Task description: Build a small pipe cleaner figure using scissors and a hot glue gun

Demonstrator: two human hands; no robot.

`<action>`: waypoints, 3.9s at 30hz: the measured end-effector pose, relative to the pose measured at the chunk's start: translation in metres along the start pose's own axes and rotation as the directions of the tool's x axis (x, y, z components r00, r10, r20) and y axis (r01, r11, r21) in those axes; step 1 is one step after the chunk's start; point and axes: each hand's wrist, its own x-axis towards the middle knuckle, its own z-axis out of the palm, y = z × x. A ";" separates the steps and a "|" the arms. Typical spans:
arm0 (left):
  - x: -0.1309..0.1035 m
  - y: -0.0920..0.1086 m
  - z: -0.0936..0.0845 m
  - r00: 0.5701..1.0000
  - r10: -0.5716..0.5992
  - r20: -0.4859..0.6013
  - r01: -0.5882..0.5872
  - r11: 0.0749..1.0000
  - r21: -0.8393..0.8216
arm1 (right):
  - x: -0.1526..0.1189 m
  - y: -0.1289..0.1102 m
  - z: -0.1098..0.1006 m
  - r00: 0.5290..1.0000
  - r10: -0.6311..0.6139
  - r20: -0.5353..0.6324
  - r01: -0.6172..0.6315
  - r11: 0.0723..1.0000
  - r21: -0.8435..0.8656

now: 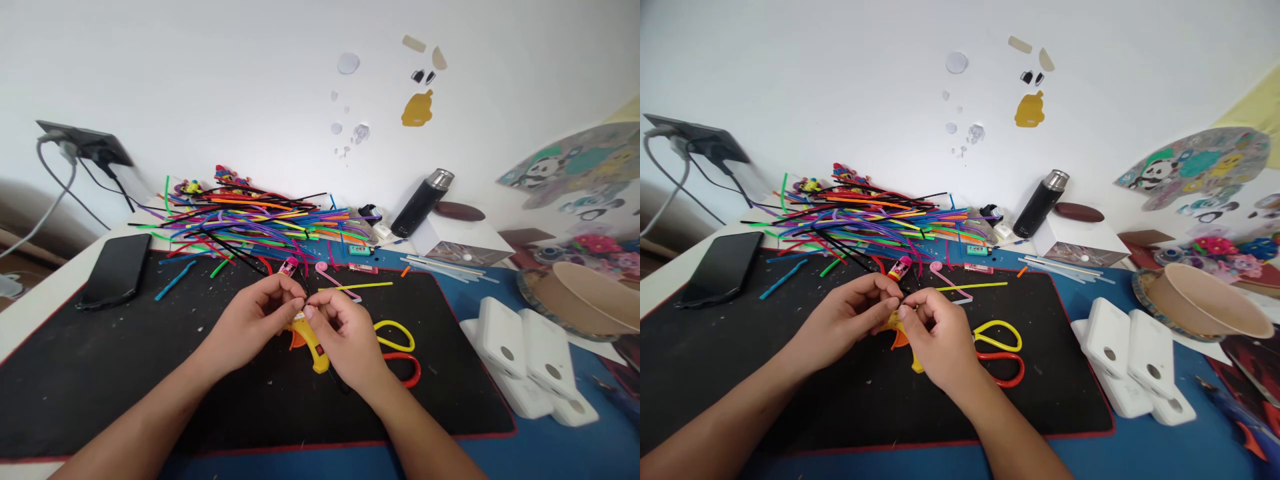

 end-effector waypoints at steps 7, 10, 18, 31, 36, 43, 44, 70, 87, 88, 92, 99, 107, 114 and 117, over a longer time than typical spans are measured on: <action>0.000 0.001 0.001 1.000 0.017 -0.006 -0.017 1.000 0.004 | -0.002 -0.002 0.001 0.998 -0.055 0.025 0.059 0.986 -0.153; 0.000 0.001 0.000 1.000 0.009 -0.015 -0.010 1.000 -0.030 | -0.002 -0.001 0.002 0.998 -0.050 0.043 0.058 0.980 -0.188; 0.002 -0.007 -0.014 0.979 -0.051 -0.200 0.006 0.976 -0.217 | 0.000 -0.005 -0.001 0.998 0.043 0.050 -0.045 0.998 0.035; 0.001 -0.002 -0.002 1.000 0.012 0.006 -0.011 0.997 -0.080 | 0.002 -0.004 -0.004 0.993 0.097 0.064 -0.112 0.943 0.312; 0.000 -0.002 -0.001 1.000 0.020 0.010 -0.020 1.000 -0.021 | 0.002 -0.006 -0.002 0.994 0.085 0.075 -0.103 0.951 0.290; 0.001 -0.001 -0.001 0.999 0.041 -0.031 -0.041 0.999 0.007 | 0.002 -0.005 -0.002 0.992 0.093 0.084 -0.113 0.958 0.265; 0.001 -0.001 -0.001 0.999 0.040 -0.030 -0.040 0.999 0.006 | 0.002 -0.004 -0.002 0.992 0.091 0.088 -0.111 0.959 0.261; 0.005 -0.012 -0.011 0.983 -0.056 -0.177 0.004 0.960 -0.279 | 0.000 -0.007 -0.001 0.993 0.105 0.046 -0.113 0.960 0.257; 0.002 -0.011 -0.003 0.999 -0.034 0.033 0.041 0.968 -0.248 | -0.001 0.001 0.000 0.997 0.054 0.053 -0.059 0.994 0.088; 0.002 -0.012 -0.003 0.999 -0.026 0.035 0.034 0.970 -0.239 | -0.001 0.002 0.000 0.997 0.055 0.055 -0.059 0.995 0.080; 0.003 -0.011 -0.003 1.000 0.003 0.027 0.002 0.982 -0.189 | -0.002 0.004 0.002 0.995 0.057 0.076 -0.061 0.996 0.059; 0.003 -0.006 -0.003 0.998 -0.060 -0.020 0.054 0.976 -0.212 | -0.002 -0.001 0.001 0.996 0.035 0.084 -0.040 0.997 0.061; 0.003 -0.006 -0.004 0.997 -0.071 0.006 0.071 0.977 -0.201 | -0.001 0.001 0.000 0.998 0.050 0.026 -0.055 0.974 0.219; 0.003 -0.001 -0.003 1.000 -0.017 0.015 0.018 0.997 -0.075 | -0.001 0.005 0.000 0.997 0.075 -0.018 -0.068 0.965 0.252; 0.003 -0.001 -0.003 1.000 0.007 0.015 -0.007 1.000 -0.015 | -0.001 0.005 0.000 0.998 0.069 -0.015 -0.064 0.970 0.234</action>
